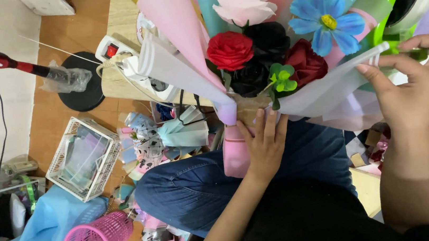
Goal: Wrapping a bouquet of artificial flowers with multiple layers of decorative paper and plastic sheets.
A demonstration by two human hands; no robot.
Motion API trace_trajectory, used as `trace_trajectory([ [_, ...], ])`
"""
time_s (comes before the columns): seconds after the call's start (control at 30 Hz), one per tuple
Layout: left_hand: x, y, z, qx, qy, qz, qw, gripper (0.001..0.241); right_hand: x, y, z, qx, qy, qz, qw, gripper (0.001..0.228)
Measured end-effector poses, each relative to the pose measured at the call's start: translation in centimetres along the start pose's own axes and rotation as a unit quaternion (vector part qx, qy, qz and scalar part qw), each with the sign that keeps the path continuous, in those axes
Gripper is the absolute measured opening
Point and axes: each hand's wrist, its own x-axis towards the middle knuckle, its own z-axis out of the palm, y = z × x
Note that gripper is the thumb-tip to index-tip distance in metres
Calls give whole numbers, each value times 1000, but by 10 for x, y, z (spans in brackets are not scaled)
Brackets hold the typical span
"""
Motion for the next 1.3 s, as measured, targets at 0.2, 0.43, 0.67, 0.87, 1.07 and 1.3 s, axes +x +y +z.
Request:
trace_trajectory([
  [0.2,5,1,-6,24,-15,-5,1000,52,5,2,8,-3,25,-36,999,24],
  [0.43,18,2,-20,35,-21,-19,999,48,-60,-63,26,27,98,-111,989,10],
  [0.67,41,4,-27,63,115,-18,991,36,-69,-95,75,396,-55,349,847,18],
  [0.87,35,3,-16,60,140,-17,988,37,-76,-69,116,450,-17,371,812,20],
  [1.07,32,-3,-13,32,154,0,988,35,-76,-69,119,482,-13,387,786,25],
  [1.3,31,-5,-12,-6,167,3,986,34,-88,-56,127,474,13,384,792,22],
])
